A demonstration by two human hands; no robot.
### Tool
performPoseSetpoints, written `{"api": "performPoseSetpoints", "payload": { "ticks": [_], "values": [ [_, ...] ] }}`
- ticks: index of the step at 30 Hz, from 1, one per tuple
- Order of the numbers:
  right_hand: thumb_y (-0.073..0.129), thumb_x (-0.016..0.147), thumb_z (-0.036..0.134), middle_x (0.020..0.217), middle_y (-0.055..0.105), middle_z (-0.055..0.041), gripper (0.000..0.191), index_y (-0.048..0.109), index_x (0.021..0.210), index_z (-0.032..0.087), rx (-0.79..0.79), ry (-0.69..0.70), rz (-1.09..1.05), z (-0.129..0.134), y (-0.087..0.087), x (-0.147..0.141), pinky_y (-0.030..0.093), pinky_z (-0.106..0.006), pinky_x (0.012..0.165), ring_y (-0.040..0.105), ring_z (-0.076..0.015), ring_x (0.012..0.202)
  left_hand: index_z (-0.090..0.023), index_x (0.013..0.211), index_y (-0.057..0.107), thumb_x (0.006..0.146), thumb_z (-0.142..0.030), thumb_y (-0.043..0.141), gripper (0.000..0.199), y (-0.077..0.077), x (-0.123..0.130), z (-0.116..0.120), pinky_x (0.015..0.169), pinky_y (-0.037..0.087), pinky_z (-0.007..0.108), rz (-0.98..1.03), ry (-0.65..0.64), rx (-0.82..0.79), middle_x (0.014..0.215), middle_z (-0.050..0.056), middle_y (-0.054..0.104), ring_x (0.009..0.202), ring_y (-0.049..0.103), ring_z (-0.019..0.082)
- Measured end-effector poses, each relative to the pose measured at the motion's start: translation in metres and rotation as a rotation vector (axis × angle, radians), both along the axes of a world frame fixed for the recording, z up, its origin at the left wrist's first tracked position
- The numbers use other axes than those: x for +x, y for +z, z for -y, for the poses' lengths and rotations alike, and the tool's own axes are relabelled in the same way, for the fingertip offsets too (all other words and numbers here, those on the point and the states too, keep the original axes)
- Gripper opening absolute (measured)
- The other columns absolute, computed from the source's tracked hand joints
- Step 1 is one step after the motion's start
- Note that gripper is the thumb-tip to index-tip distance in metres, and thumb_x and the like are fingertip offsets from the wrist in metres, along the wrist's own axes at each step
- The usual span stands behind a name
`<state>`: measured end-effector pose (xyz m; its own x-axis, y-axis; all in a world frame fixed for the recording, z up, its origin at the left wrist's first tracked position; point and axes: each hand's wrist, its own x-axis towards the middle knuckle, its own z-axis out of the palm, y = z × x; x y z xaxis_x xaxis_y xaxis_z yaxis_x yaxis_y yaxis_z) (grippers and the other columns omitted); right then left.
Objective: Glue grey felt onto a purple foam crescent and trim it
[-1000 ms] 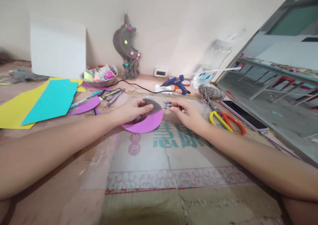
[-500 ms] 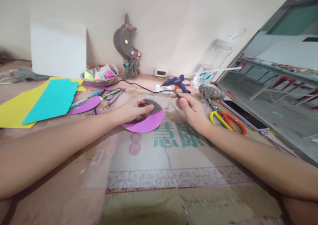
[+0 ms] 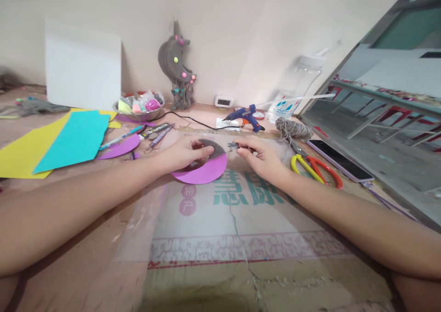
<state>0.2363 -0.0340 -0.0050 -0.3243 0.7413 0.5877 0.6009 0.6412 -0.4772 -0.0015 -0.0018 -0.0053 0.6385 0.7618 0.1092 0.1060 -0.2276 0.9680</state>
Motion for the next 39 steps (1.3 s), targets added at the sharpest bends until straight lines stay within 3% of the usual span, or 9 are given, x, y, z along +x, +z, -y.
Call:
{"api": "performPoseSetpoints", "payload": {
  "ticks": [5, 23, 28, 39],
  "values": [
    [0.055, 0.088, 0.031, 0.091, 0.071, -0.0067, 0.021, 0.069, 0.099, 0.019, -0.021, 0.065, 0.042, 0.0017, 0.0029, -0.0019, 0.052, -0.034, 0.074, 0.064, -0.0193, 0.082, -0.012, 0.076, 0.059, 0.082, -0.040, 0.061, 0.028, 0.0010, 0.0006, 0.0006, 0.044, 0.031, 0.019, 0.025, -0.002, -0.011, 0.054, -0.004, 0.048, 0.045, 0.039, 0.006],
    [0.056, 0.084, 0.033, 0.104, 0.073, -0.0067, 0.026, 0.070, 0.100, 0.018, -0.278, 0.104, -0.011, 0.0037, 0.0045, -0.0055, 0.053, -0.036, 0.087, 0.067, -0.0210, 0.094, -0.013, 0.078, 0.061, 0.084, -0.037, 0.060, 0.025, -0.0006, -0.0016, -0.0005, 0.042, 0.027, 0.018, 0.032, -0.066, -0.044, 0.054, -0.004, 0.046, 0.044, 0.036, 0.005],
    [0.057, 0.083, 0.034, 0.106, 0.072, -0.0048, 0.026, 0.071, 0.101, 0.021, -0.306, 0.111, -0.006, 0.0046, 0.0043, -0.0063, 0.051, -0.038, 0.089, 0.066, -0.0213, 0.097, -0.013, 0.087, 0.065, 0.084, -0.035, 0.061, 0.023, 0.0000, -0.0023, -0.0003, 0.044, 0.028, 0.018, 0.022, -0.077, -0.030, 0.058, -0.003, 0.050, 0.047, 0.039, 0.005],
    [0.058, 0.082, 0.034, 0.106, 0.072, -0.0068, 0.026, 0.070, 0.099, 0.019, -0.319, 0.104, -0.011, 0.0052, 0.0046, -0.0058, 0.051, -0.037, 0.090, 0.066, -0.0215, 0.098, -0.013, 0.079, 0.063, 0.084, -0.035, 0.060, 0.023, 0.0014, -0.0010, 0.0011, 0.042, 0.029, 0.018, 0.003, -0.052, -0.013, 0.055, -0.004, 0.049, 0.044, 0.038, 0.005]
  ]
}}
